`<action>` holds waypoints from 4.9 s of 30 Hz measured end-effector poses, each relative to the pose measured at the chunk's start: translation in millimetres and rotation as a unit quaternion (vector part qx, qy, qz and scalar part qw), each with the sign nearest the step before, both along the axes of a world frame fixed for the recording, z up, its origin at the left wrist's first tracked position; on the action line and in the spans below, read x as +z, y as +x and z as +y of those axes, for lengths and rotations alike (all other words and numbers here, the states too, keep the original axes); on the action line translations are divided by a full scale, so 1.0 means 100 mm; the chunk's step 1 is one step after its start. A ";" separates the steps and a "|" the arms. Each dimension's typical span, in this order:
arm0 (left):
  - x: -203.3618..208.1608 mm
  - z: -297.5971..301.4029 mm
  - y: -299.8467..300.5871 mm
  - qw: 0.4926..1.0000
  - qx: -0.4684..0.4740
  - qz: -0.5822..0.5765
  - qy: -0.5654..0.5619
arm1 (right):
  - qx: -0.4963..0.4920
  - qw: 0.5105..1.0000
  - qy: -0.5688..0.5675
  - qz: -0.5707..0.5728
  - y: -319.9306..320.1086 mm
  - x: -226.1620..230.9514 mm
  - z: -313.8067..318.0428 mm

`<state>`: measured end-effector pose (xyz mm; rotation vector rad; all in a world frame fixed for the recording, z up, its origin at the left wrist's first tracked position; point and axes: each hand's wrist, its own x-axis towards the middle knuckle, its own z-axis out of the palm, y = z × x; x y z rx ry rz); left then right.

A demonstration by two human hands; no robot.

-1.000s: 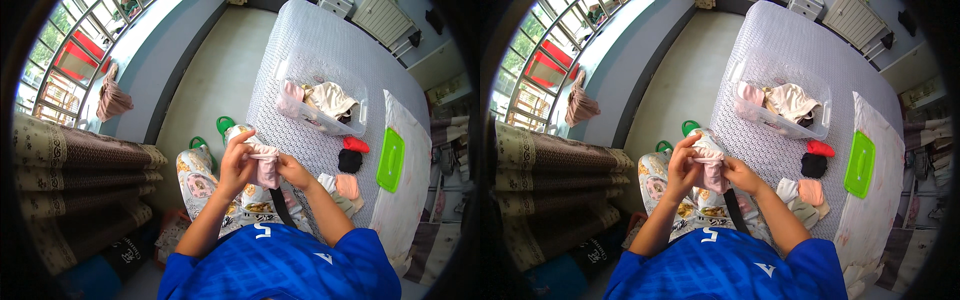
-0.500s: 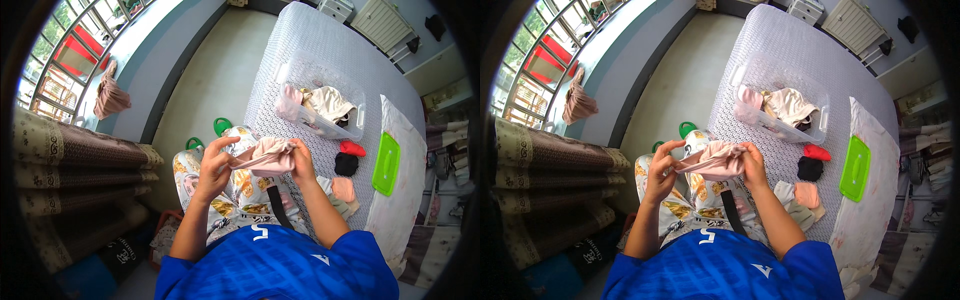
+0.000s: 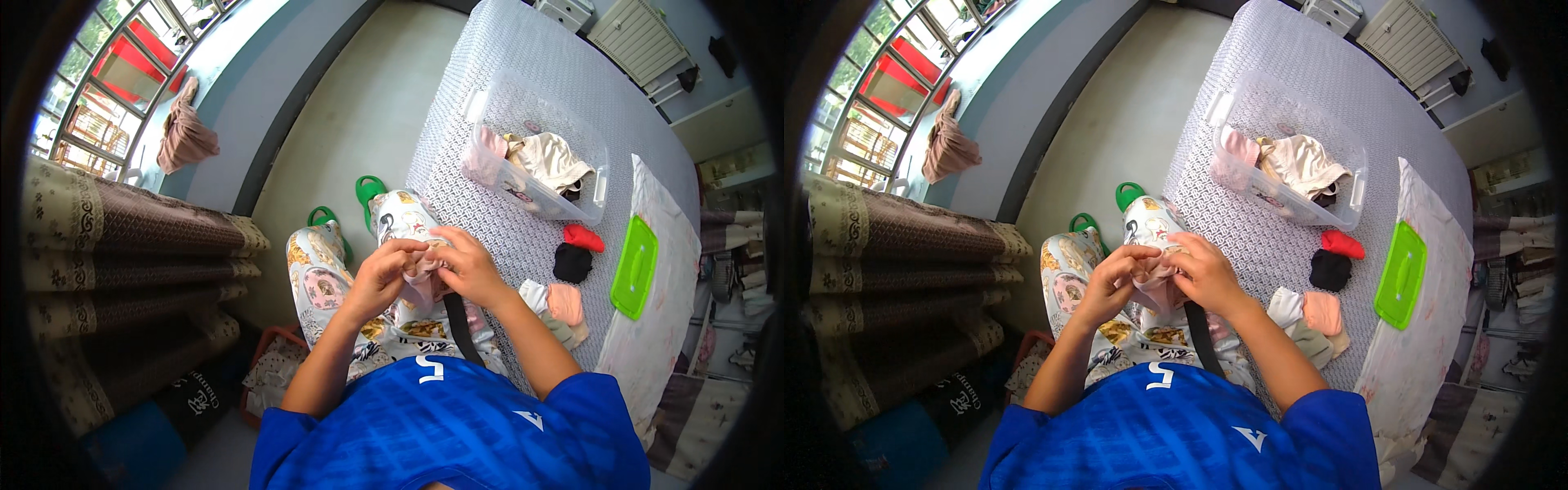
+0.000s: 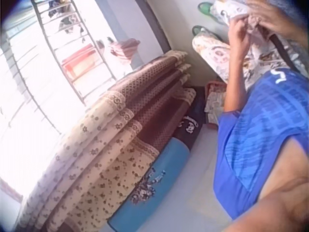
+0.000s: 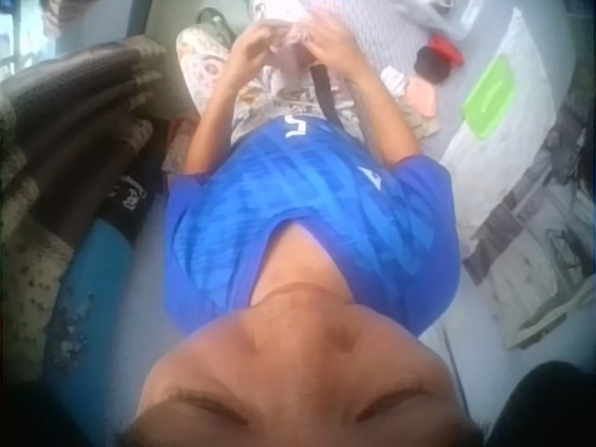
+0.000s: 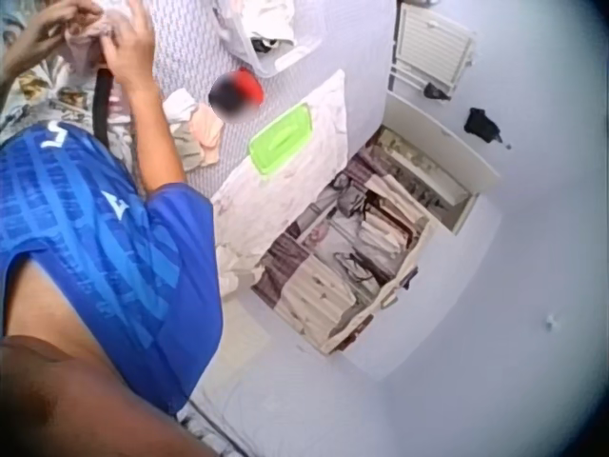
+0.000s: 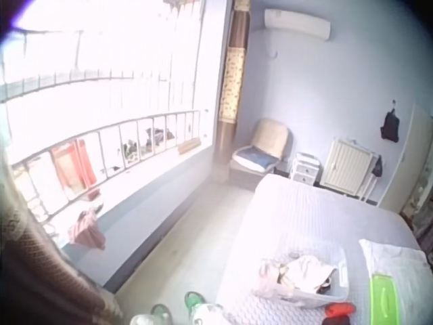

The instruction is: The person sits on the floor and folds several pieces of clothing, including a white bra, a black bra, and a pink garment. They place the folded items into a clear plastic container on the bed.

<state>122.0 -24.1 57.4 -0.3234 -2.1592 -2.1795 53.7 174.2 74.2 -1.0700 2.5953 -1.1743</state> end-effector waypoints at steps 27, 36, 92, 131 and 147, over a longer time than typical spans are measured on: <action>0.41 -0.32 -0.57 0.994 0.081 -0.059 -0.041 | 0.104 0.594 -0.664 -0.442 -0.14 0.73 0.35; 0.32 -0.37 -0.39 0.967 0.039 -0.176 0.181 | -0.083 0.743 -0.500 -0.437 -0.26 0.67 0.39; -0.15 -0.19 0.43 0.979 0.005 -0.078 -0.188 | 0.001 0.980 0.037 -0.196 0.38 -0.30 0.78; -0.51 0.19 0.16 0.989 0.094 -0.049 -0.105 | 0.028 0.948 0.096 -0.303 -0.98 -0.90 0.11; -0.77 -0.39 -0.68 0.971 0.171 -0.082 -0.147 | -0.112 0.984 -0.016 -0.137 -0.88 -0.45 0.21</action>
